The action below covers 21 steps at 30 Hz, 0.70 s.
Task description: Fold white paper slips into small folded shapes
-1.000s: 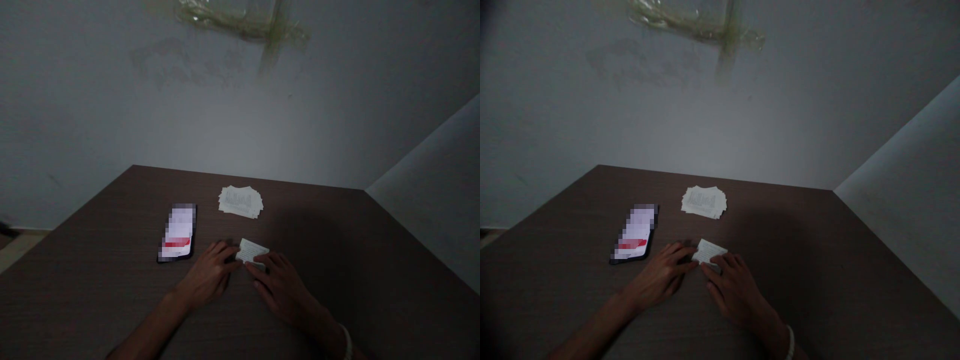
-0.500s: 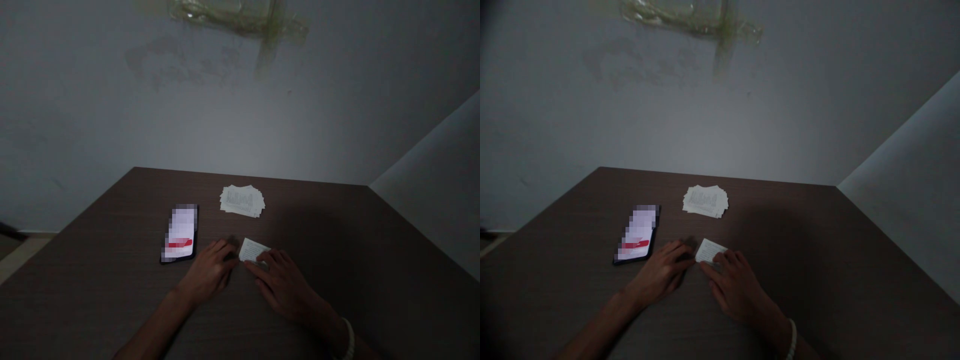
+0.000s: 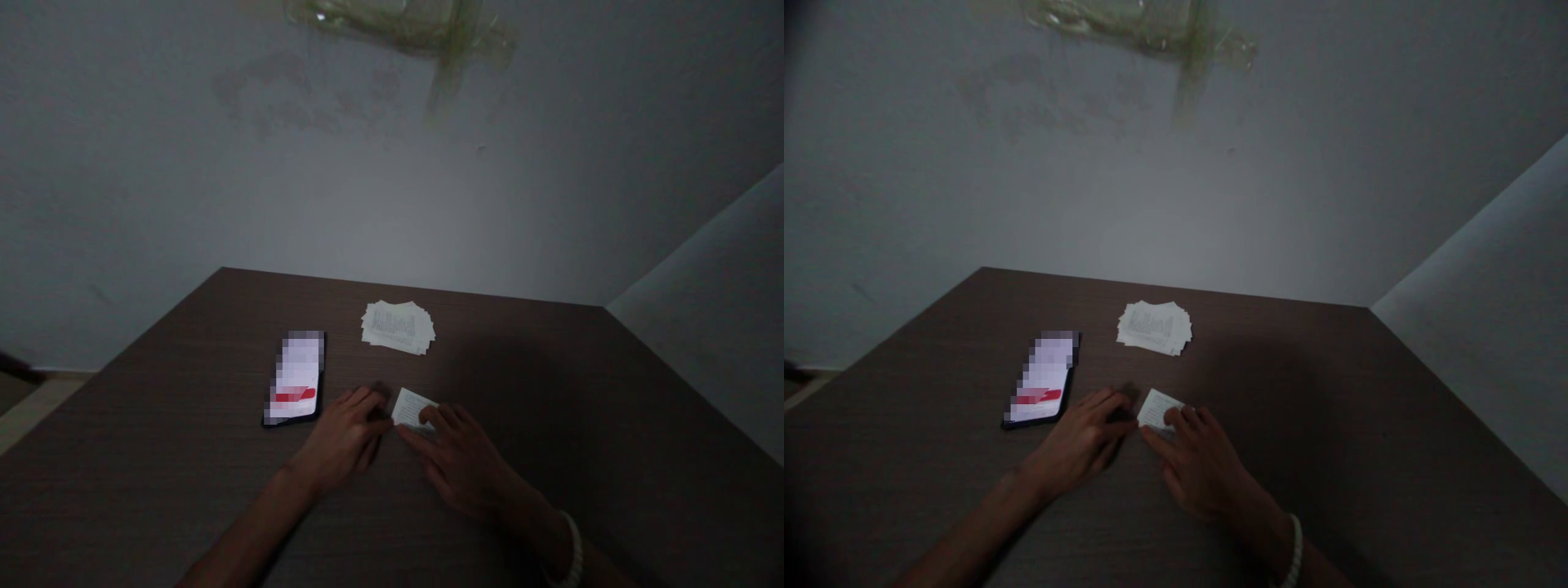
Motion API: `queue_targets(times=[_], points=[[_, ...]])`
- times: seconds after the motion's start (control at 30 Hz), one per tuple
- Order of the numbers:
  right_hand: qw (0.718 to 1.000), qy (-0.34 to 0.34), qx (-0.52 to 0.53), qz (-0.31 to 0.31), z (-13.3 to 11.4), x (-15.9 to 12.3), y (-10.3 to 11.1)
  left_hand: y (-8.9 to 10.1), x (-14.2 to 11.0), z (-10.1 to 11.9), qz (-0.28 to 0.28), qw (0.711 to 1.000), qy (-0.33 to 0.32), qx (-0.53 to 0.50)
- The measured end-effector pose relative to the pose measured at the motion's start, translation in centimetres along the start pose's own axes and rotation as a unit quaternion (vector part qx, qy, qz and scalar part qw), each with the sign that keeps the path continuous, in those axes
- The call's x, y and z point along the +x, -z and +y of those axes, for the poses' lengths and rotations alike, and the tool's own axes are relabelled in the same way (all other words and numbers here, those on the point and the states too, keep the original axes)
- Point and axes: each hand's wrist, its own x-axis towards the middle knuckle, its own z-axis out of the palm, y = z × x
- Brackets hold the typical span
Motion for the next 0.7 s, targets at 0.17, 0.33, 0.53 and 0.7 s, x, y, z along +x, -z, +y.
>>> queue_targets(times=[0.17,0.33,0.53,0.7], points=[[1.0,-0.017,0.008,0.005,0.9,-2.3,-0.3,0.2,0.2,0.2,-0.003,1.0,0.009,0.003],[0.998,-0.047,0.032,0.038,1.3,-5.2,-0.6,0.1,0.1,0.2,0.005,1.0,0.003,-0.007],[0.986,-0.093,0.093,0.104,1.1,-5.7,-0.9,0.2,0.1,0.6,0.02,1.0,-0.005,-0.014],[0.968,-0.132,0.125,0.176,1.2,-3.0,-0.6,-0.2,0.1,0.8,0.038,0.999,-0.016,-0.009]])
